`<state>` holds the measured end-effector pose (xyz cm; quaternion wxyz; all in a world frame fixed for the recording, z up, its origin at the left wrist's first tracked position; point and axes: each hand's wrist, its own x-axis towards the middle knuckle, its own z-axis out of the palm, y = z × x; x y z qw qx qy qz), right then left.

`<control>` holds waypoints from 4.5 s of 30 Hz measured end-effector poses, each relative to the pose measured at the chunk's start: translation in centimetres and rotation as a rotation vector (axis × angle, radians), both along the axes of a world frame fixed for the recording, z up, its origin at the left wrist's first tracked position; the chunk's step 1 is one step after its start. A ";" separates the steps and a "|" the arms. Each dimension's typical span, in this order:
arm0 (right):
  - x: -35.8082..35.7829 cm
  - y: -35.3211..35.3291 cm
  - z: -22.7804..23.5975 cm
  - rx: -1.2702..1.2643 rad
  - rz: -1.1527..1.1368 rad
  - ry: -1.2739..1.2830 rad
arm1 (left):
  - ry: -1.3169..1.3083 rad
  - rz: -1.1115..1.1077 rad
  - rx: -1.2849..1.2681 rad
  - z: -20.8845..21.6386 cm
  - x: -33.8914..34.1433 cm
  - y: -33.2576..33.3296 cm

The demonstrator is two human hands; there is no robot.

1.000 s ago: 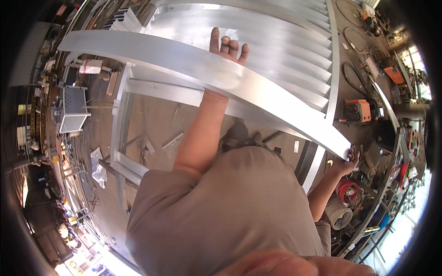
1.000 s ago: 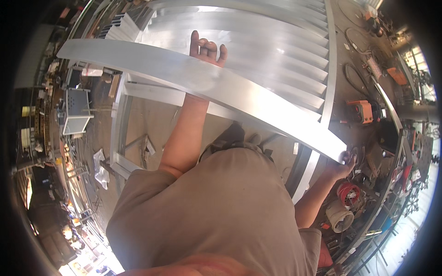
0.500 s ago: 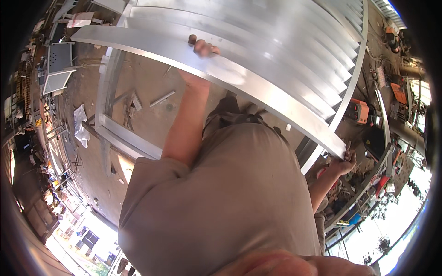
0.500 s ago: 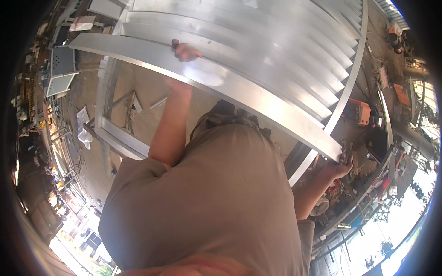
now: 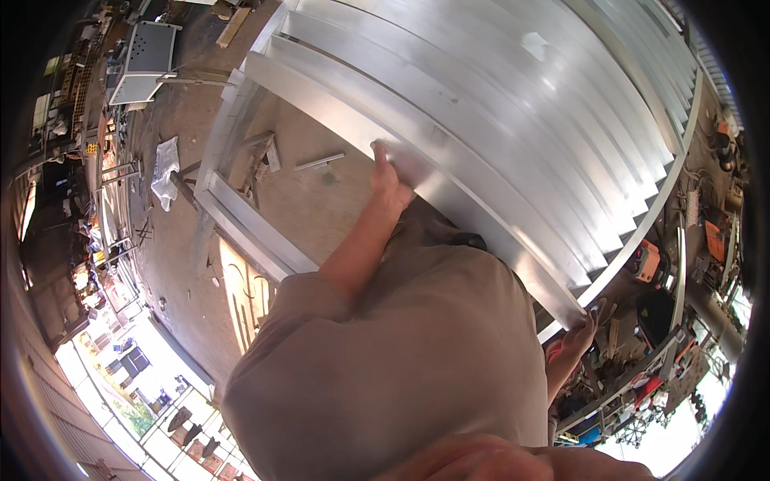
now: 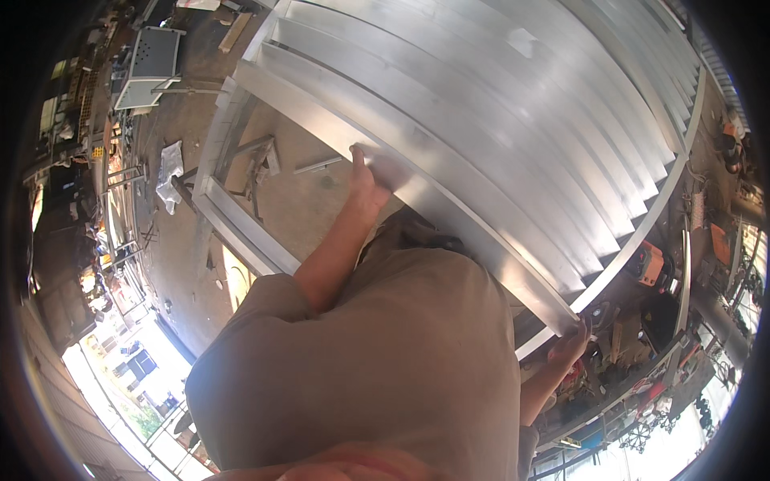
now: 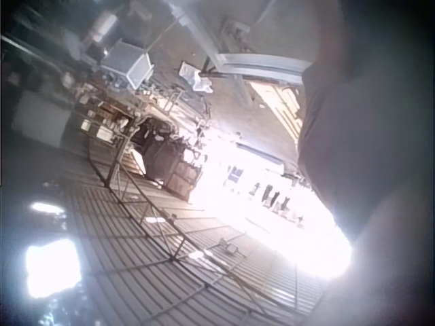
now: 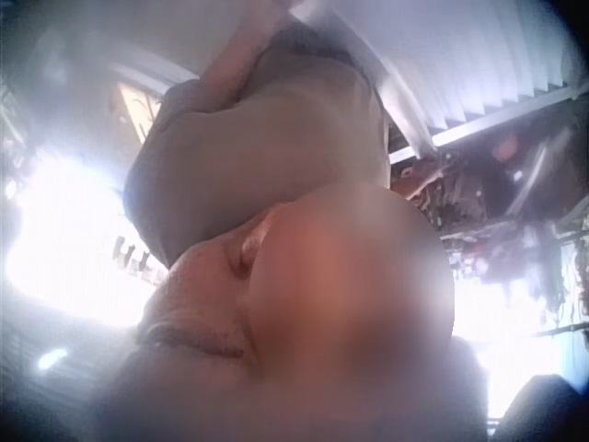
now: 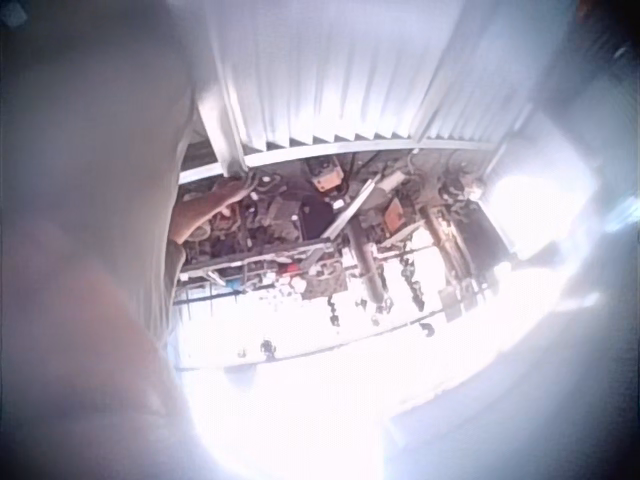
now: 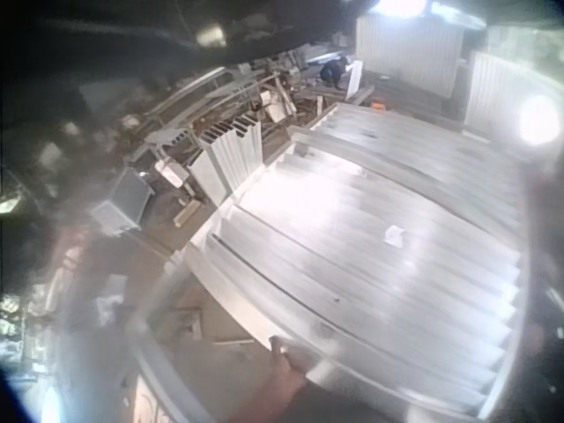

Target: The person repeatedly positions and secures horizontal metal slats into a curved metal frame using a handheld power tool. The person aligns each slat and fastens it in place, working sequentially along the structure.

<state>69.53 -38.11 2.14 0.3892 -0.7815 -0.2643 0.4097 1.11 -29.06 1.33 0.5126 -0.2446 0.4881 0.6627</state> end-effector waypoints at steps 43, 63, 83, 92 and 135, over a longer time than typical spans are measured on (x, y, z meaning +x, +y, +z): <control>-17.6 -3.7 -1.2 -0.092 -0.792 0.188 | 1.917 -2.025 0.372 -1.2 3.8 3.4; -16.8 -1.2 -6.5 0.011 -1.072 0.622 | 1.915 -1.844 0.442 -2.5 3.0 2.9; -17.3 -0.8 -6.3 0.003 -1.072 0.584 | 1.868 -1.886 0.366 -2.6 3.2 3.3; -17.4 -1.5 -4.6 -0.041 -0.950 0.571 | 1.836 -1.923 0.327 -2.5 3.3 3.5; -5.3 -13.5 18.3 0.316 -0.485 -0.264 | 1.839 -1.956 0.291 -2.4 3.4 3.7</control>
